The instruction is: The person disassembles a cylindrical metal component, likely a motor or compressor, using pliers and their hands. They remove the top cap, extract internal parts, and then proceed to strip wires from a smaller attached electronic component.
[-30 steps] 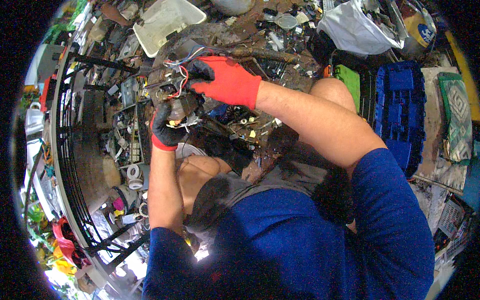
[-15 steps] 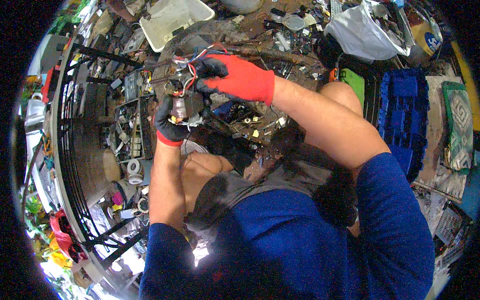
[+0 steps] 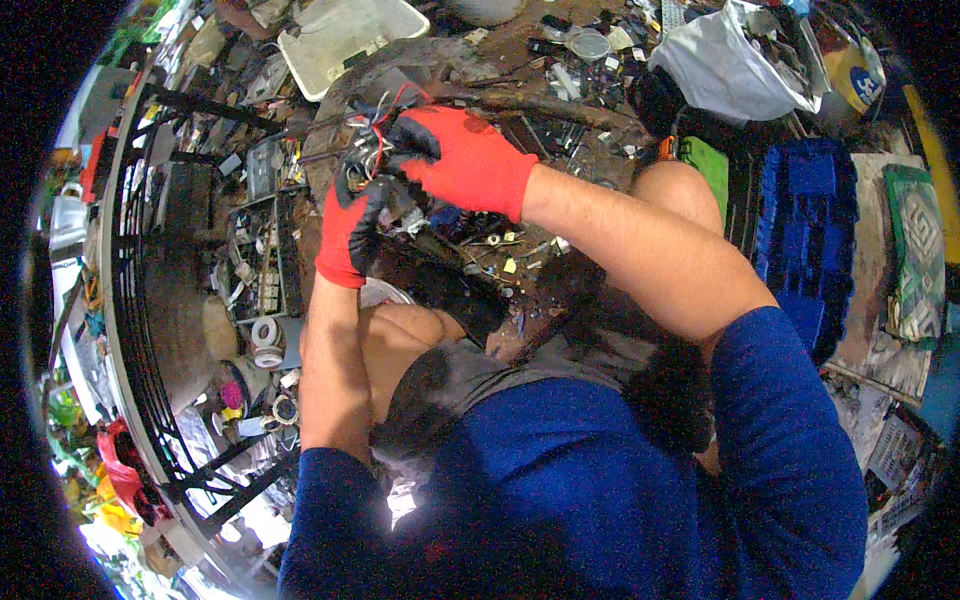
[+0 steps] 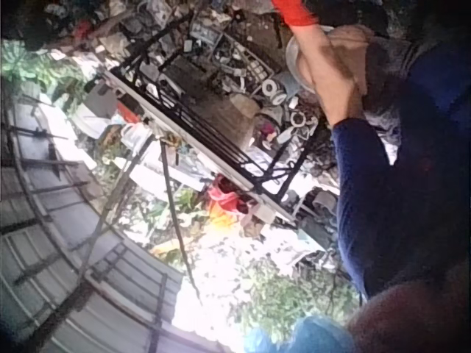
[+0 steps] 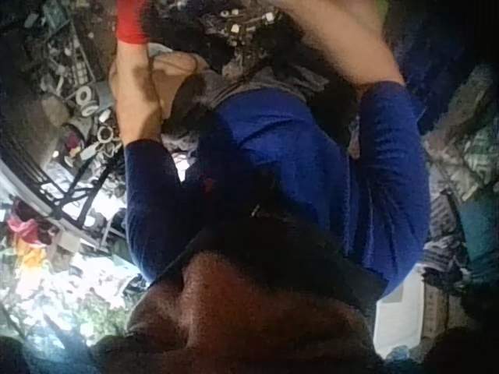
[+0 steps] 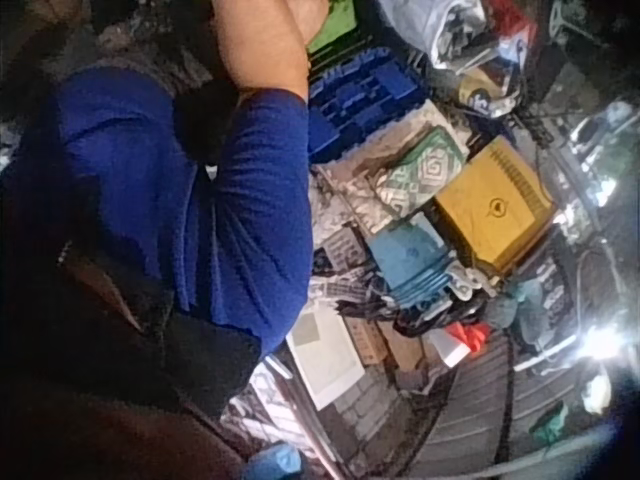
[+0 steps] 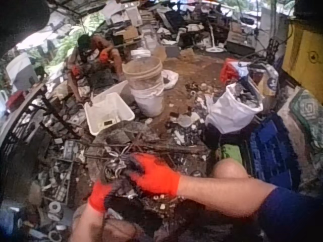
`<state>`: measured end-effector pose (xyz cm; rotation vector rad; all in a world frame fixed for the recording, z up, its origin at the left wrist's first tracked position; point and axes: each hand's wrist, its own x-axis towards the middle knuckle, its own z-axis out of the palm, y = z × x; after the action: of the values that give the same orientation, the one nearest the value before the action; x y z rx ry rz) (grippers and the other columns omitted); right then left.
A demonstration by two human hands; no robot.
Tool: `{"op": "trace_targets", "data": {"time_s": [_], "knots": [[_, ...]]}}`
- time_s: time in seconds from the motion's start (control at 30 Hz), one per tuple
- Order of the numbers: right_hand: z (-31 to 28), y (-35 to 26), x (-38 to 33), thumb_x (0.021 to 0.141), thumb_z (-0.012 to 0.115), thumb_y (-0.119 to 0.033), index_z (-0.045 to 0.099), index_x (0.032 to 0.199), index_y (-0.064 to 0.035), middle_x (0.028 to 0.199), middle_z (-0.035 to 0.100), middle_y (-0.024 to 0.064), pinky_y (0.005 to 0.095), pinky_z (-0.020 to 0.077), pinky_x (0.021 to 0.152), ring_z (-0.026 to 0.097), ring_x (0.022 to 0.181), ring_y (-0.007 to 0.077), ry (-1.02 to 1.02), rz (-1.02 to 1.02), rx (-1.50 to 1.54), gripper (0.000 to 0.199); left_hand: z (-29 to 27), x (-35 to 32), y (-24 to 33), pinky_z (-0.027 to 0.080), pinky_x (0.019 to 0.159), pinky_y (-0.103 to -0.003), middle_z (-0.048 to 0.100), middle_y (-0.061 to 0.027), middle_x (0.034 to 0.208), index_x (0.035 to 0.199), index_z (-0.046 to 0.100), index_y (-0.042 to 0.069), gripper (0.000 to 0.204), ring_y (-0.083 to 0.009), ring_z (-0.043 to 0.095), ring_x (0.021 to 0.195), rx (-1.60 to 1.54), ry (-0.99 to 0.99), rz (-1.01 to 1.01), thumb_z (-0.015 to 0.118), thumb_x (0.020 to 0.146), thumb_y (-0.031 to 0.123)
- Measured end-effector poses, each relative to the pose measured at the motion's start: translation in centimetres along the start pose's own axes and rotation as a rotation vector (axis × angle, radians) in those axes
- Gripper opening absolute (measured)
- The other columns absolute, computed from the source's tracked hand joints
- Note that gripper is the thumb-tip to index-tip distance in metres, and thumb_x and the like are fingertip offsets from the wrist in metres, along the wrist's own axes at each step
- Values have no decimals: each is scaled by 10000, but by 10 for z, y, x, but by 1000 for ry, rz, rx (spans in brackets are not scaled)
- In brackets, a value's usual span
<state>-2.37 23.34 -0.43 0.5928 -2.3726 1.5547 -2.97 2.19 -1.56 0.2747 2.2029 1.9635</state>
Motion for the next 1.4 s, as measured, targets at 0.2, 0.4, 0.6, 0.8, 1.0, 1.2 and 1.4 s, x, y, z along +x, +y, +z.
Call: {"op": "trace_targets", "data": {"time_s": [0.2, 0.4, 0.6, 0.8, 1.0, 1.2, 1.4], "knots": [[-5, -3, 4, 827, 686, -169, 579, 1197, -4, 1061, 669, 170, 374, 500, 896, 643, 993, 277, -215, 79, 151, 419, -2, 5, -11, 426, 970, -344, 569, -115, 1258, 1285, 545, -4, 387, -203, 542, 1117, -91, 22, 107, 526, 974, 227], [-10, -12, 5, 815, 683, -159, 596, 1148, -17, 1048, 669, 173, 396, 505, 868, 644, 980, 306, -186, -18, 194, 372, -5, 4, -6, 459, 904, -322, 637, -99, 1129, 1265, 570, 6, 389, -174, 586, 1013, -94, -58, 82, 482, 1006, 282], [-14, -17, 9, 797, 708, -134, 573, 1145, 17, 1034, 662, 155, 373, 516, 816, 652, 931, 253, -223, 10, 155, 403, 2, 2, 3, 476, 873, -321, 658, -81, 1096, 1256, 583, 24, 381, -159, 603, 970, -200, -53, -18, 495, 997, 290], [-8, -14, 3, 794, 699, -126, 567, 1154, 11, 1036, 658, 158, 377, 518, 817, 652, 924, 275, -80, -185, 18, 408, -2, 5, -5, 477, 877, -327, 655, -79, 1105, 1255, 579, 25, 374, -155, 601, 977, -208, -60, 16, 488, 998, 281], [-14, -17, 6, 787, 706, -137, 567, 1173, 11, 1053, 663, 156, 380, 512, 856, 649, 976, 271, -230, 166, 232, 436, 3, 4, 2, 467, 902, -330, 639, -86, 1141, 1266, 568, 13, 373, -168, 592, 1008, -270, -59, -19, 476, 999, 257], [-6, -12, 5, 820, 693, -115, 572, 1158, 9, 1018, 666, 116, 337, 506, 848, 624, 945, 170, -125, -69, 146, 380, 3, 0, 12, 450, 940, -341, 623, -105, 1189, 1303, 534, -4, 442, -184, 582, 1051, -101, 12, 117, 475, 999, 311], [-1, 2, 1, 820, 715, -114, 581, 1160, -4, 1060, 650, 100, 323, 487, 894, 602, 983, 152, -145, 84, 284, 381, 4, 0, 18, 429, 987, -383, 594, -161, 1256, 1293, 539, -12, 421, -283, 579, 1139, 391, 144, 390, 372, 1030, 271]]}}
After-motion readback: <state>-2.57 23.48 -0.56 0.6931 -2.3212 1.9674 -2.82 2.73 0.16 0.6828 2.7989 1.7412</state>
